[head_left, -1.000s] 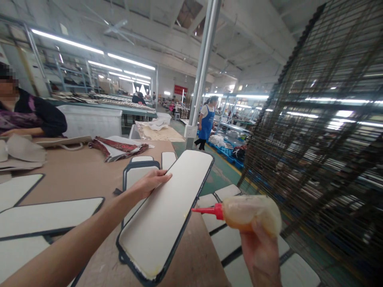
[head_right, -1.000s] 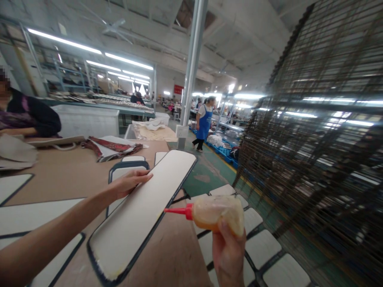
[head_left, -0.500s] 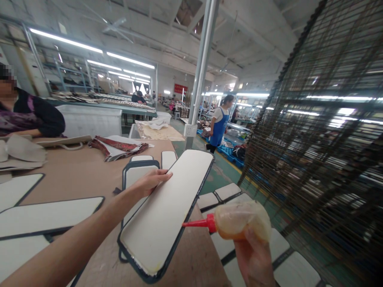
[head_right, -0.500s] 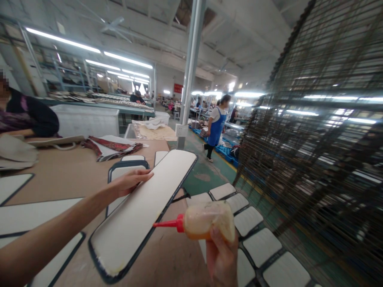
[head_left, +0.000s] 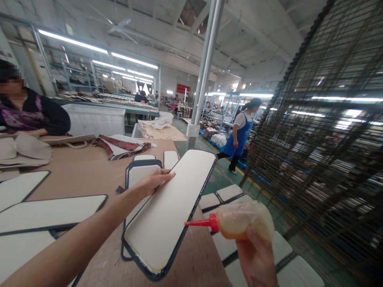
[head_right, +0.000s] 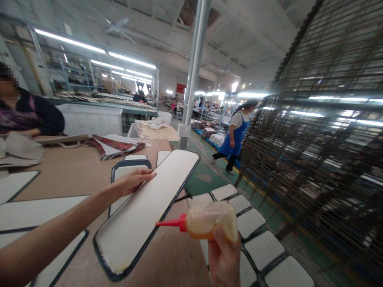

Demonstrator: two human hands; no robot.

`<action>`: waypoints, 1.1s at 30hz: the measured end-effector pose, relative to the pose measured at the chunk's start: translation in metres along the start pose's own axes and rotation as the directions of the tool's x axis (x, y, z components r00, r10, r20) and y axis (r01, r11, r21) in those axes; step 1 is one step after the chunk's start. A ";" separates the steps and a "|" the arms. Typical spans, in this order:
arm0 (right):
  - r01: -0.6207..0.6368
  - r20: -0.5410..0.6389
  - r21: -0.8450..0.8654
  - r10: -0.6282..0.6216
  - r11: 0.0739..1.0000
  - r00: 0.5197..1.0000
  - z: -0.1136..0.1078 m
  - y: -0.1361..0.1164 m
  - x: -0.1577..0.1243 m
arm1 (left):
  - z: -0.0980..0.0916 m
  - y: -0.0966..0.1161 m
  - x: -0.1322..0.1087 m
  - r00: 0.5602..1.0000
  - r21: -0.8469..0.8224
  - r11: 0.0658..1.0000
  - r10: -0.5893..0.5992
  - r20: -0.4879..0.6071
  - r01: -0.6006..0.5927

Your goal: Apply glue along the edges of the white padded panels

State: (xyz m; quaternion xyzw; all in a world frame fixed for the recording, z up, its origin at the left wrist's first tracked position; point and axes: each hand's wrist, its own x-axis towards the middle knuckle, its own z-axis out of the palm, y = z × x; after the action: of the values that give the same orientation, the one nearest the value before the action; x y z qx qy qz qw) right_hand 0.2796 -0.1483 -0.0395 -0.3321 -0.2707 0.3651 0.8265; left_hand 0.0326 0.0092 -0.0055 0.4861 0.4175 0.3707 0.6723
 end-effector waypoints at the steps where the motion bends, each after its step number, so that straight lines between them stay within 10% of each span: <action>1: 0.000 0.006 -0.011 0.001 1.000 1.000 -0.002 0.002 -0.001 | 0.000 0.000 0.000 1.000 -0.003 1.000 0.000 0.001 0.000; 13: -0.391 0.070 0.080 0.386 0.917 0.920 -0.004 0.006 -0.036 | -0.005 0.000 0.003 0.996 -0.022 0.999 0.047 -0.076 -0.049; 20: 0.078 0.040 0.081 -0.081 0.994 0.996 0.030 0.001 0.047 | 0.014 -0.012 -0.007 0.991 0.067 0.990 0.126 -0.041 -0.123; 24: 0.152 -0.005 0.061 -0.152 0.987 0.988 0.027 0.009 0.072 | 0.021 -0.015 -0.011 0.995 0.043 0.996 0.069 0.073 -0.073; 33: 0.104 -0.005 -0.001 -0.104 0.995 0.995 -0.012 0.024 0.032 | 0.027 -0.006 -0.008 0.963 -0.056 0.998 0.022 0.268 -0.007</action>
State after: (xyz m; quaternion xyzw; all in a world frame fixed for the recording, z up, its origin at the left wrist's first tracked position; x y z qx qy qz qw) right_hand 0.2961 -0.1152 -0.0583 -0.3188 -0.2859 0.3205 0.8449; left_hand 0.0550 -0.0089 -0.0051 0.5164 0.3086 0.3177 0.7329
